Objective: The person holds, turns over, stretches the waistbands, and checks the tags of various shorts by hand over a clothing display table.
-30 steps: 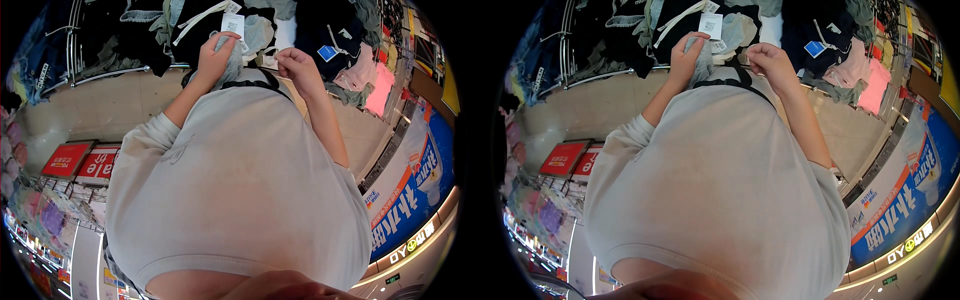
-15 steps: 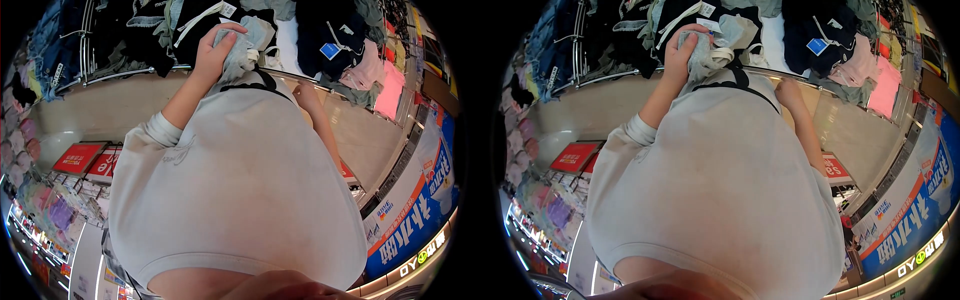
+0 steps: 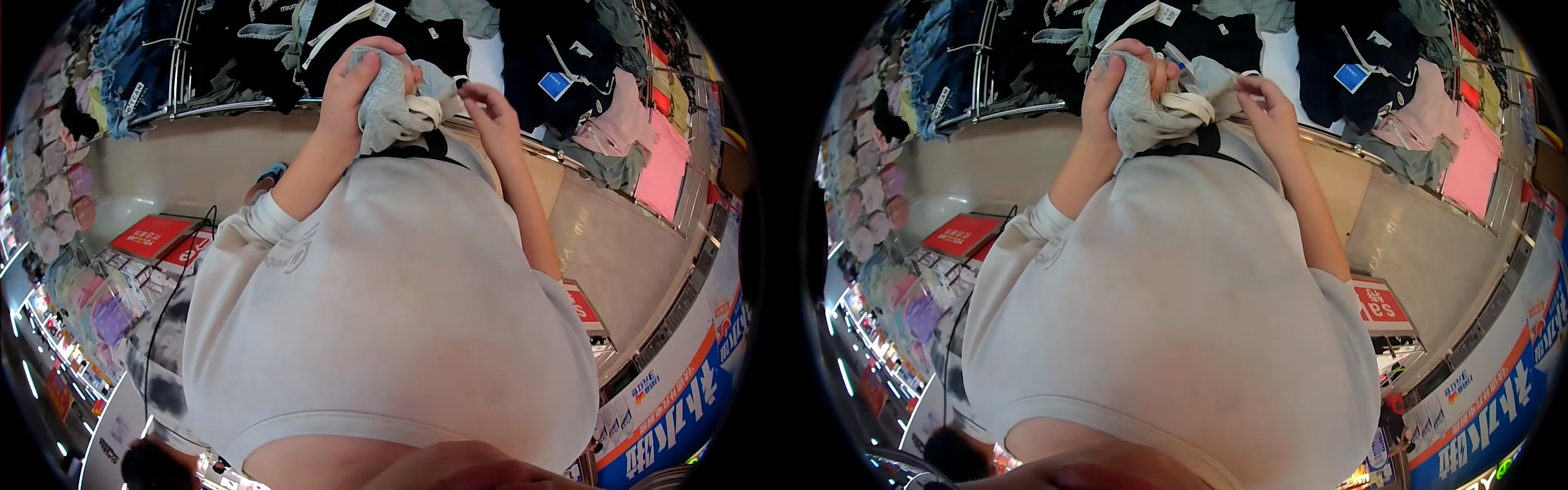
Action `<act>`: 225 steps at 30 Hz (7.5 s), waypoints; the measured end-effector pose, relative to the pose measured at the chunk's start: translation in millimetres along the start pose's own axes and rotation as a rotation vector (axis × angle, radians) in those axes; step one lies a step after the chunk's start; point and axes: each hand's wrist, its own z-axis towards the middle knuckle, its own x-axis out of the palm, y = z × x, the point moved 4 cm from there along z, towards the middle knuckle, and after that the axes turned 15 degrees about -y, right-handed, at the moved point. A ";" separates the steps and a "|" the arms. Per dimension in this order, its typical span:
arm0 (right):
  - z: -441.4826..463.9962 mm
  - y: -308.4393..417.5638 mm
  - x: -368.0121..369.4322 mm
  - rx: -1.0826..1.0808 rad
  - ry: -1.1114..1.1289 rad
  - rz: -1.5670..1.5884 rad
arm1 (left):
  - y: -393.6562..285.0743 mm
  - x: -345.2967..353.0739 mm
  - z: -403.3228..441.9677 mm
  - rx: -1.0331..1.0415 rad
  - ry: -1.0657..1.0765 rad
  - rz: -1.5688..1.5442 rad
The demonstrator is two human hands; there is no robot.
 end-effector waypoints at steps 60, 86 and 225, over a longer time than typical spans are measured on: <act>-24.9 172.8 6.1 -0.672 -0.479 -0.077 | -70.5 38.7 2.3 -0.402 0.108 -0.200; -8.1 187.0 40.0 0.158 0.180 1.137 | -14.2 -92.9 62.2 -0.248 0.335 0.147; 539.4 -51.2 3.6 -0.542 -0.396 -0.872 | 184.7 59.6 99.0 0.050 0.168 1.554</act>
